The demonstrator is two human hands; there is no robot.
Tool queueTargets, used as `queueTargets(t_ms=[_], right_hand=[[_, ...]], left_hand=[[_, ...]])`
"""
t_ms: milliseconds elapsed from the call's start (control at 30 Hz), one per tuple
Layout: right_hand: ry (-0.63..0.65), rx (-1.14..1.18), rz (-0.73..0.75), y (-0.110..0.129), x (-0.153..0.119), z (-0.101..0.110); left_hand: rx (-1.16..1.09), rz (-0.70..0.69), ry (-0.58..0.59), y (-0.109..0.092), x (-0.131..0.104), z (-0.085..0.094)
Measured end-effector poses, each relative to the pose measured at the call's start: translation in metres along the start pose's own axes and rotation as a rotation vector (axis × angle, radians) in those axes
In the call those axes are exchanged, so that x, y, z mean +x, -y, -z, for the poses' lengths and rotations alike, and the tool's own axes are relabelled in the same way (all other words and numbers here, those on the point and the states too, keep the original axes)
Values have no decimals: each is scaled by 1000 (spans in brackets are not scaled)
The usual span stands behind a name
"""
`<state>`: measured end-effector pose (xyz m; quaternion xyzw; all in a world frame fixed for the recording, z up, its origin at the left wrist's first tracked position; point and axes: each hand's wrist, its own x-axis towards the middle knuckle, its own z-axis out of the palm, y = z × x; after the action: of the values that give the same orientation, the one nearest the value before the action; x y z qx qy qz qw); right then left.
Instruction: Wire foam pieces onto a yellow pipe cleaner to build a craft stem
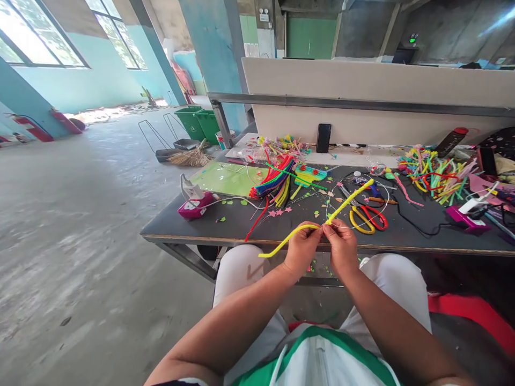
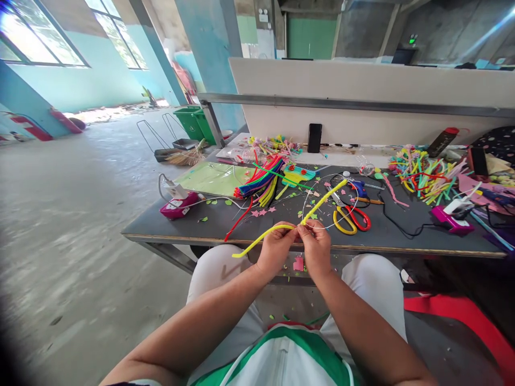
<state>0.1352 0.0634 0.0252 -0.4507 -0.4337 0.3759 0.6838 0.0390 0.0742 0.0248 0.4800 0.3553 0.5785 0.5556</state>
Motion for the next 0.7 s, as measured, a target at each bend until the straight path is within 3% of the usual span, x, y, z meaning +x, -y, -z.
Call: queueTargets(t_ms=[200,400,700], right_hand=[[-26,-161,76,-3,3,2],[5,-116,32,-6,4,3],[85,196,-90,-5,4,-3]], left_hand=[[123,-92,-44,6,2,4],[168,-88,-61,12,3,5],[-163,63,22,2,2,0]])
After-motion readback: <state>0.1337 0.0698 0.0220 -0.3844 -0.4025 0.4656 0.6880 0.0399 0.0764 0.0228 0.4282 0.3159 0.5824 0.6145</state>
